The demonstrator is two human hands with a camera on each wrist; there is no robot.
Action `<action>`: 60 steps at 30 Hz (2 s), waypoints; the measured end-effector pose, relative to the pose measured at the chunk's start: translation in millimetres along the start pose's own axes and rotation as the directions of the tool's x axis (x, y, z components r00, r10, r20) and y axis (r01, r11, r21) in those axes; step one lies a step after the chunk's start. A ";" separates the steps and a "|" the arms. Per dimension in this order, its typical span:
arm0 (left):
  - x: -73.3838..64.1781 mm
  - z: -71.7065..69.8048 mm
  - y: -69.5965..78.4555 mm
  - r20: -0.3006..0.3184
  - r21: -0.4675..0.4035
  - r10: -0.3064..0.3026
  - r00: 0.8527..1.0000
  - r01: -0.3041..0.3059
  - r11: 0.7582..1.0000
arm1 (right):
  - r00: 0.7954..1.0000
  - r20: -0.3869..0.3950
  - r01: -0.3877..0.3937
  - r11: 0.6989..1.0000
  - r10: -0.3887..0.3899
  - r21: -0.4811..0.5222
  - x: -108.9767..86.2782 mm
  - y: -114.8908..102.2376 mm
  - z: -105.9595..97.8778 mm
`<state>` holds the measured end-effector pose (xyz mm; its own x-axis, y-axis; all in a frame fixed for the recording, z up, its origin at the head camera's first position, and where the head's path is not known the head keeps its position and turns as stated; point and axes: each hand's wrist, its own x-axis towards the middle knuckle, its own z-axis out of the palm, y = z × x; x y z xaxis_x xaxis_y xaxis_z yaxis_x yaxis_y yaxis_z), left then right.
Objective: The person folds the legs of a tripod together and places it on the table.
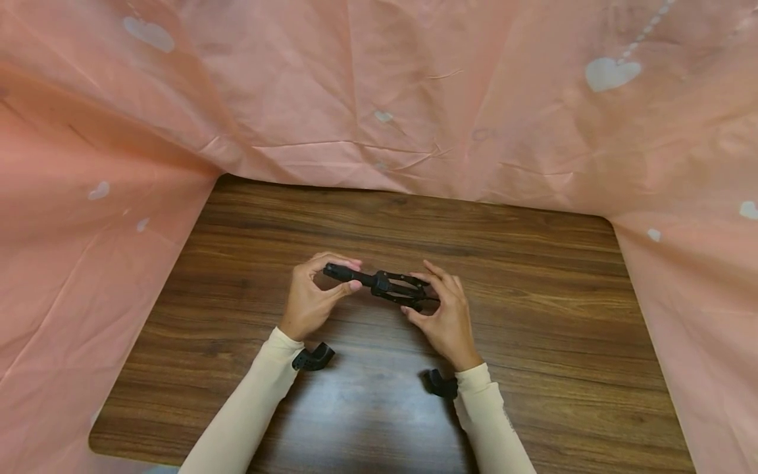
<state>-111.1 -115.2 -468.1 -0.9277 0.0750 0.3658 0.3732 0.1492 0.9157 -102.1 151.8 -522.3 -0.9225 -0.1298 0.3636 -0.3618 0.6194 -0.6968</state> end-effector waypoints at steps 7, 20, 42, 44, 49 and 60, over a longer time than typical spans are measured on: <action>0.9 -10.4 0.1 0.006 0.185 0.029 1.000 -0.030 0.982 | 0.999 0.046 0.001 1.000 0.000 -0.012 1.5 -0.8 -9.8; -1.5 -17.9 -8.6 0.037 0.431 0.093 0.995 -0.099 0.897 | 0.993 0.113 0.028 0.998 -0.022 -0.051 5.9 -2.8 -22.9; -16.3 -23.3 -41.2 0.168 0.682 0.060 0.984 -0.160 0.714 | 0.984 0.179 0.013 0.996 0.004 -0.092 -1.8 5.3 -7.3; -17.0 -23.3 -44.6 0.174 0.684 0.051 0.983 -0.158 0.712 | 0.982 0.187 0.012 0.995 0.006 -0.096 -2.6 6.6 -6.1; -18.1 -23.3 -52.6 0.187 0.681 0.020 0.982 -0.144 0.718 | 0.980 0.201 0.008 0.995 0.013 -0.104 -4.5 11.7 -2.0; -23.8 -22.2 -68.9 0.196 0.669 -0.026 0.980 -0.114 0.734 | 0.970 0.242 -0.003 0.991 0.036 -0.137 -8.4 18.6 4.8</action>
<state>-115.0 -149.1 -536.2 -0.9163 0.2627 0.3023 0.3894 0.7609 0.5191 -101.7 160.7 -541.3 -0.9403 -0.2905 0.1776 -0.3370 0.7198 -0.6069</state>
